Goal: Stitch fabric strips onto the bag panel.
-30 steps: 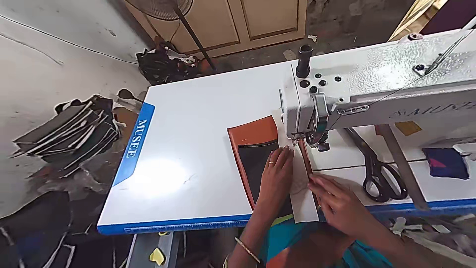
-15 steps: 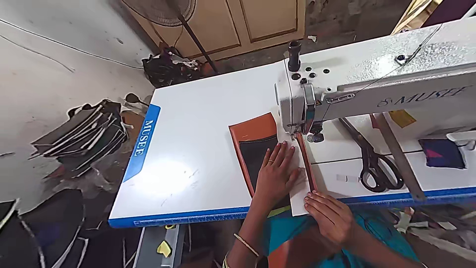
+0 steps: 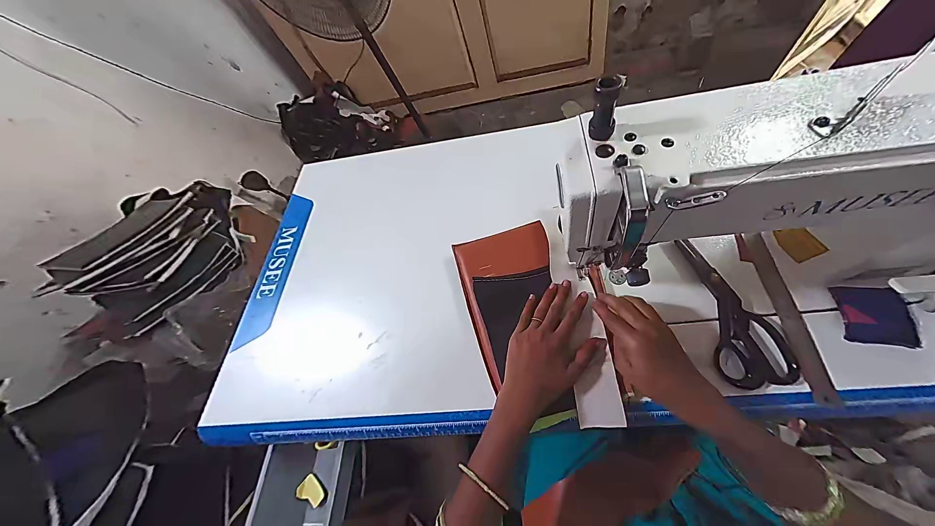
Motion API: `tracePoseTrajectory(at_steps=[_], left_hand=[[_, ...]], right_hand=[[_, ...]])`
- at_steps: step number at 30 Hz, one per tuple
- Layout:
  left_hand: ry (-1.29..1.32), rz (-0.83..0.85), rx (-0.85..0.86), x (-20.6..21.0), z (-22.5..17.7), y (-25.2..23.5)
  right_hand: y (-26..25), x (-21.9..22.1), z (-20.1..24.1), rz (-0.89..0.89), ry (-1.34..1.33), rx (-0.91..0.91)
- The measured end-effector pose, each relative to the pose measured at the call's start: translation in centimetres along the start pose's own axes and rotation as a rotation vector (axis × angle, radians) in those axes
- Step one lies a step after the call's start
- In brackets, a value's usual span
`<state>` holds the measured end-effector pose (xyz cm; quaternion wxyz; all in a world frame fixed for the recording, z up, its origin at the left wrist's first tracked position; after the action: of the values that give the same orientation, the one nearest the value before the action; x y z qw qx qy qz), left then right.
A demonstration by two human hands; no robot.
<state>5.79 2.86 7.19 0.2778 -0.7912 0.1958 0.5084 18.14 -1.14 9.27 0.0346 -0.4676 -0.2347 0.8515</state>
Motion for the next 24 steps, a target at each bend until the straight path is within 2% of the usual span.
tracePoseTrajectory(at_steps=[5,9,24], left_hand=[[-0.005,0.002,-0.017,0.0,0.1,-0.2],[-0.002,-0.004,-0.011,0.0,0.2,-0.4],[-0.010,0.070,-0.004,-0.1,2.1,-2.7]], right_hand=[[-1.3,1.7,0.0,0.094,0.131,0.017],[-1.4,2.2,0.4,0.086,0.194,0.019],[-2.9,2.7,-0.8,0.080,0.157,0.049]])
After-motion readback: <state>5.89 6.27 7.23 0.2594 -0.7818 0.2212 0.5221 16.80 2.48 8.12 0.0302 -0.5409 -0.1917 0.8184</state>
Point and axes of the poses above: each hand's wrist, its own y-axis away from the middle knuckle, its own x-axis out of the palm, z = x × y, the point moved 7 cm from there along -y, towards the middle knuckle, and after that the axes turned 2 degrees about -x, right-handed, at the moved point
